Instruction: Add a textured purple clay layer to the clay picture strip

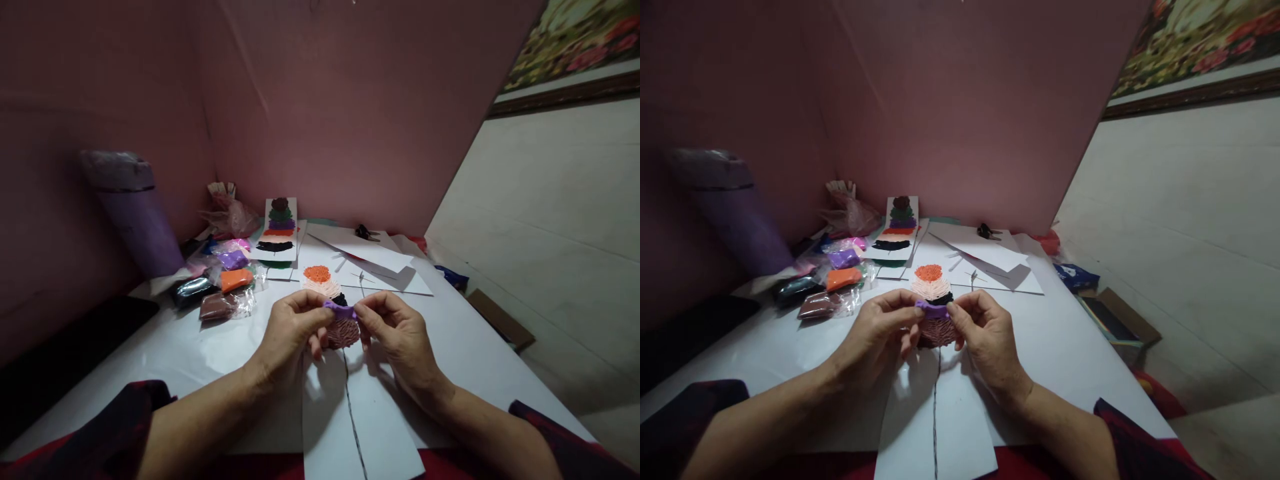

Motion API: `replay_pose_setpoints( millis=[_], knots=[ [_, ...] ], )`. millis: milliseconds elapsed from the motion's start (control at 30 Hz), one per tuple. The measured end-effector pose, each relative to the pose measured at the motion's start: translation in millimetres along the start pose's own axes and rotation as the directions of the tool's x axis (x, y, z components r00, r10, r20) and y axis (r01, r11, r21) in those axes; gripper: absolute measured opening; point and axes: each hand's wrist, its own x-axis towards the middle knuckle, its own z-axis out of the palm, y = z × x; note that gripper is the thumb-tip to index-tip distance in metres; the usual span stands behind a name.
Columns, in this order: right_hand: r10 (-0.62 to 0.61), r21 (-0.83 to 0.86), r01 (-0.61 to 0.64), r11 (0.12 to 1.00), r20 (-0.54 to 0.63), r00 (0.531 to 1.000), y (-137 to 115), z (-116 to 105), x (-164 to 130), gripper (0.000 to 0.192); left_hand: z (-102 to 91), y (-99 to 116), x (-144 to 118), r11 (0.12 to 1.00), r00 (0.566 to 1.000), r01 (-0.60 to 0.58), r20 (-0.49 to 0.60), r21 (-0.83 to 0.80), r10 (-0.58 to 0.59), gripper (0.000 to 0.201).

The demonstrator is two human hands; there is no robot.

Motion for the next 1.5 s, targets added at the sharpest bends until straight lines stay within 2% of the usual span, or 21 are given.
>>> replay_pose_setpoints(
  millis=[133,200,300,433,533,633,800,900,1033,1167,1300,1500],
  knots=[
    [-0.010,-0.012,0.012,1.000,0.134,0.991,0.1,-2.1,-2.7,0.024,-0.3,-1.8,0.0,0.991,0.985,0.024,0.167,0.129,-0.045,0.035],
    [-0.029,-0.017,0.032,0.999,0.192,0.981,-0.5,-2.6,-4.2,0.023,0.6,-2.7,-0.8,0.986,0.984,0.017,0.173,0.163,-0.046,0.032],
    [-0.046,-0.050,0.059,0.997,0.227,0.973,-0.3,-2.9,-4.5,0.018,2.5,-2.0,-2.3,0.983,0.992,-0.010,0.123,0.185,-0.013,0.023],
    [-0.048,-0.100,0.071,0.993,0.216,0.975,2.3,-2.9,-3.9,0.016,5.1,1.5,-2.7,0.972,0.995,-0.018,0.098,0.233,-0.005,0.019],
    [-0.034,-0.069,0.050,0.996,0.214,0.976,3.5,-1.9,-4.3,0.014,6.4,2.6,-1.9,0.959,0.996,-0.003,0.091,0.282,-0.024,0.015],
    [-0.025,-0.045,0.033,0.998,0.165,0.986,2.3,0.1,-4.0,0.018,6.0,0.2,-1.2,0.956,0.997,0.017,0.073,0.292,-0.040,0.014],
    [0.020,-0.004,-0.020,1.000,0.005,1.000,-0.6,1.2,-0.5,0.026,1.6,-5.5,-0.8,0.990,1.000,-0.019,0.011,0.140,0.017,0.012],
    [0.060,0.002,-0.060,0.998,-0.039,0.997,0.3,0.7,1.9,0.029,-0.5,-4.3,-1.0,0.996,0.998,-0.035,0.054,0.087,0.030,0.015],
    [0.060,-0.012,-0.060,0.998,0.018,0.998,1.2,-0.1,1.7,0.030,-1.1,-0.8,-0.7,0.985,0.986,-0.065,0.161,0.163,0.038,0.025],
    [-0.011,-0.045,0.019,0.999,0.167,0.986,0.4,-2.4,-3.2,0.028,-0.4,-2.5,-0.4,0.981,0.978,-0.062,0.209,0.186,0.022,0.033],
    [-0.048,-0.090,0.070,0.993,0.228,0.973,1.2,-2.6,-5.5,0.021,1.1,-4.4,-2.2,0.970,0.983,-0.052,0.182,0.236,0.009,0.029],
    [0.050,-0.061,-0.039,0.997,0.194,0.980,1.2,1.5,-1.7,0.023,4.3,-0.8,-2.3,0.960,0.994,-0.003,0.105,0.281,-0.028,0.020]
  ],
)
